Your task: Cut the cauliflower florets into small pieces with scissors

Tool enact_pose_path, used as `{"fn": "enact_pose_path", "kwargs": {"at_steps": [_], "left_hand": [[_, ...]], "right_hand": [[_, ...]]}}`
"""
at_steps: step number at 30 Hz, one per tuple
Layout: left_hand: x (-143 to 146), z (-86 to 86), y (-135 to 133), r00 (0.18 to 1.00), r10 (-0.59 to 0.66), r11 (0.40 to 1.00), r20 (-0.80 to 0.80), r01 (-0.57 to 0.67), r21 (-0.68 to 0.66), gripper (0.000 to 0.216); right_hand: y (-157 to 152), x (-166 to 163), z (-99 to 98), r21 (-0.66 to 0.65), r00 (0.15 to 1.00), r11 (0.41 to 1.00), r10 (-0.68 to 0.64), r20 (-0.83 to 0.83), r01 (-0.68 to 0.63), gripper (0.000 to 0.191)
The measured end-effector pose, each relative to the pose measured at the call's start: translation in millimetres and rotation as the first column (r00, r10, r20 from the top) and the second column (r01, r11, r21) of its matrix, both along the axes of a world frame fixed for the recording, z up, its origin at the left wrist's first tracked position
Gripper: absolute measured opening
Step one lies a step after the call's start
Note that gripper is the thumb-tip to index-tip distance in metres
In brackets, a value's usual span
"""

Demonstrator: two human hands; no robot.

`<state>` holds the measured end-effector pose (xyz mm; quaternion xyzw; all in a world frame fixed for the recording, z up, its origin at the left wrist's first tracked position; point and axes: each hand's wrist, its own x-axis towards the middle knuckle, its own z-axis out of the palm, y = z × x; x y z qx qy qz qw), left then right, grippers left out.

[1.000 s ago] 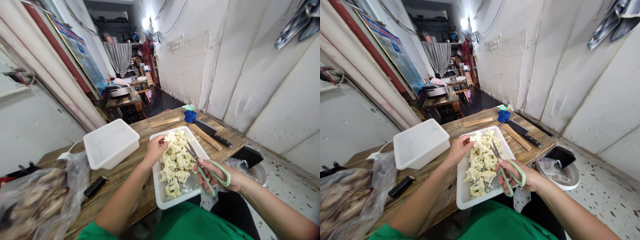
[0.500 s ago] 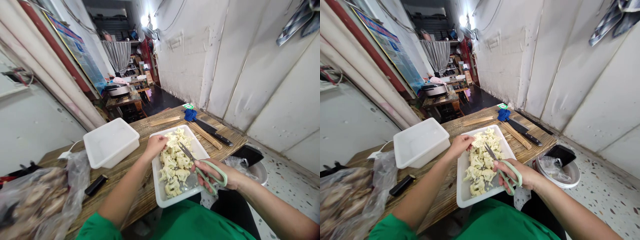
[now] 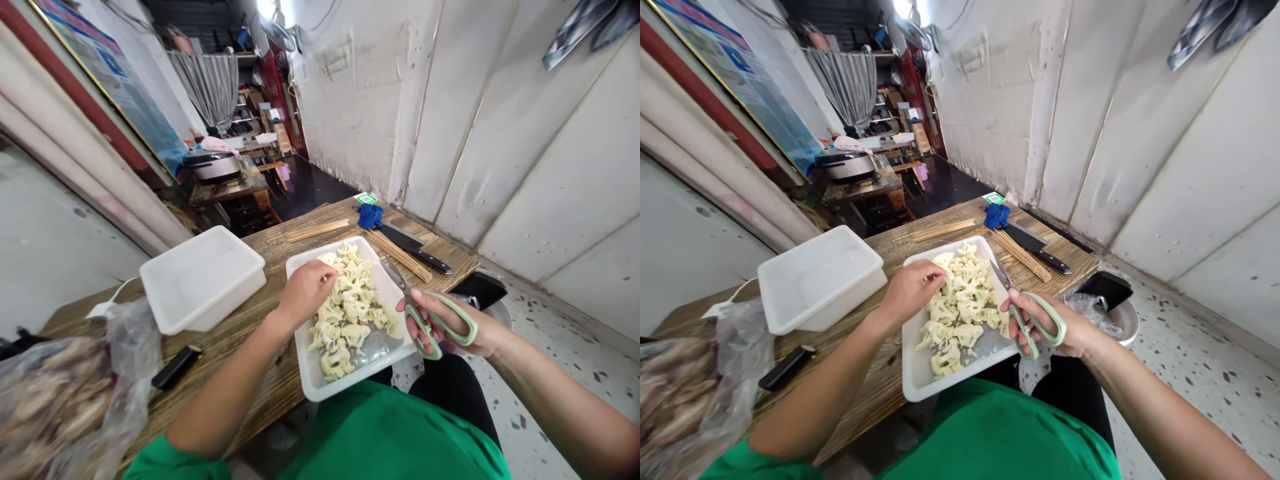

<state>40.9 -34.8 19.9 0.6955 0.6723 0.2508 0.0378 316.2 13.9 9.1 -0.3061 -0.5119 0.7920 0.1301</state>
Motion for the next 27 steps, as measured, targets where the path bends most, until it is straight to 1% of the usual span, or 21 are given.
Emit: {"fn": "enact_pose_path", "kwargs": {"at_steps": [1,2,3,4,5,6,8,9,11,13,15,17,18,20,21,22,24,26,27], "left_hand": [[8.2,2.8,-5.0,0.987,-0.160,0.979,0.005,0.160,-0.126,0.024],[16.5,3.8,-9.0,0.954,-0.299,0.921,0.016,0.293,-0.255,0.024],[24.5,2.9,-11.9,0.918,-0.397,0.852,0.012,0.373,-0.366,0.022],[32.1,-0.1,-13.9,0.890,-0.456,0.796,-0.016,0.400,-0.455,0.019],[38.9,-4.8,-15.0,0.872,-0.485,0.761,-0.070,0.381,-0.525,0.017],[44.8,-10.9,-15.5,0.859,-0.493,0.747,-0.140,0.335,-0.574,0.019],[53.2,-24.9,-15.9,0.828,-0.495,0.744,-0.262,0.248,-0.621,0.022],[55.7,-31.7,-16.2,0.812,-0.498,0.748,-0.303,0.226,-0.624,0.021],[57.2,-43.3,-17.9,0.791,-0.495,0.779,-0.360,0.220,-0.587,0.022],[54.6,-50.4,-20.7,0.788,-0.489,0.810,-0.374,0.251,-0.530,0.027],[48.9,-51.6,-23.9,0.823,-0.482,0.817,-0.301,0.298,-0.494,0.025],[41.6,-47.0,-26.8,0.884,-0.448,0.806,-0.134,0.334,-0.489,0.021],[37.9,-43.1,-27.8,0.915,-0.403,0.802,-0.032,0.335,-0.495,0.019],[31.3,-34.1,-28.8,0.950,-0.254,0.811,0.183,0.312,-0.495,0.019],[28.5,-30.0,-28.6,0.943,-0.162,0.824,0.291,0.291,-0.486,0.020],[26.2,-26.8,-28.2,0.913,-0.068,0.839,0.402,0.270,-0.473,0.023],[22.7,-23.6,-26.6,0.792,0.102,0.874,0.602,0.218,-0.434,0.031],[21.0,-24.3,-25.2,0.670,0.210,0.913,0.712,0.127,-0.389,0.042],[20.7,-25.6,-25.0,0.639,0.235,0.931,0.732,0.069,-0.359,0.046]], "right_hand": [[0.5,1.2,-0.3,0.006,1.000,1.000,-0.002,0.000,0.002,0.047],[0.7,1.8,-0.8,0.012,1.000,1.000,-0.002,0.001,0.002,0.047],[0.7,2.0,-1.5,0.015,1.000,1.000,-0.002,-0.001,0.002,0.047],[0.5,1.9,-2.2,0.019,1.000,1.000,0.001,-0.003,-0.001,0.048],[0.1,1.7,-3.1,0.024,1.000,1.000,0.006,-0.007,-0.006,0.049],[-0.3,1.6,-3.8,0.031,1.000,0.999,0.010,-0.010,-0.009,0.050],[-1.6,2.1,-4.9,0.046,1.000,0.999,0.013,-0.013,-0.012,0.050],[-2.4,2.7,-5.1,0.051,1.000,0.999,0.014,-0.014,-0.013,0.050],[-4.7,4.4,-4.9,0.060,1.000,0.998,0.016,-0.011,-0.015,0.049],[-8.0,6.4,-4.1,0.088,1.000,0.996,0.018,0.009,-0.019,0.049],[-12.5,8.7,-3.3,0.121,0.999,0.992,0.023,0.035,-0.027,0.051],[-18.0,11.9,-2.7,0.146,0.998,0.988,0.037,0.056,-0.045,0.053],[-21.0,14.1,-2.5,0.157,0.996,0.986,0.053,0.066,-0.063,0.054],[-27.0,19.7,-1.7,0.185,0.991,0.976,0.094,0.097,-0.111,0.055],[-29.9,22.8,-1.1,0.204,0.986,0.969,0.118,0.118,-0.140,0.054],[-32.5,26.0,-0.4,0.225,0.980,0.959,0.141,0.141,-0.170,0.054],[-36.8,30.9,1.2,0.262,0.966,0.938,0.183,0.180,-0.227,0.052],[-39.7,32.4,3.1,0.283,0.952,0.918,0.222,0.213,-0.277,0.052],[-40.7,31.7,4.1,0.287,0.944,0.910,0.236,0.230,-0.298,0.052]]}}
